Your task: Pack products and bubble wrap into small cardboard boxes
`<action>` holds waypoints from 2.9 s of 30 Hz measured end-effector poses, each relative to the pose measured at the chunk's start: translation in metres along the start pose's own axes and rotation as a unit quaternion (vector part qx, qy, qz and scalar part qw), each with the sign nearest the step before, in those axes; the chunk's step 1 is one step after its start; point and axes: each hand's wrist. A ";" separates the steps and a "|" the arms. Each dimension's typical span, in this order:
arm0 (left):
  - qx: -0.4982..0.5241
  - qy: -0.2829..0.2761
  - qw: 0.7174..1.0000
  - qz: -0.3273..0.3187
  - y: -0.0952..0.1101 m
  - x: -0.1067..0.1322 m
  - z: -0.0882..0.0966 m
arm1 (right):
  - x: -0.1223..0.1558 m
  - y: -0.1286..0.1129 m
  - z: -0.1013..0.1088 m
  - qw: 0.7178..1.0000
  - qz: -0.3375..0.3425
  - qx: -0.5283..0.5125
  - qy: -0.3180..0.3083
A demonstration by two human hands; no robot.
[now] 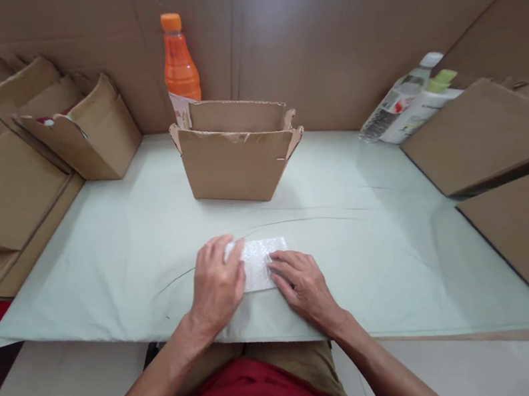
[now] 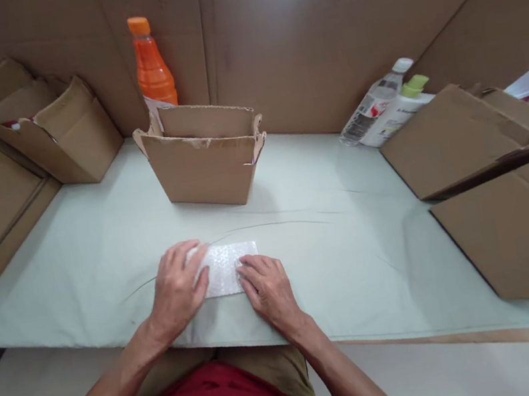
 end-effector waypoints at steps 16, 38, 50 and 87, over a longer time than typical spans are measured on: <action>0.057 -0.146 0.987 -0.046 -0.005 0.011 -0.019 | -0.007 0.013 0.023 0.991 -0.067 -0.021 0.111; -0.034 -0.024 0.989 0.140 -0.028 0.026 0.004 | -0.006 0.026 0.023 0.985 -0.171 -0.025 0.000; -0.004 -0.128 0.965 0.227 -0.020 0.010 -0.003 | -0.007 0.018 0.012 0.980 -0.161 -0.108 0.029; 0.024 -0.286 0.956 0.065 -0.090 -0.271 0.104 | -0.291 0.069 0.150 0.947 -0.090 -0.027 -0.306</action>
Point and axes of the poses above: each hand's wrist, its own x-axis away from the middle knuckle, its own z-axis out of the back of the hand, y = z × x, and after that the axes turned 3 degrees about -y, right-handed
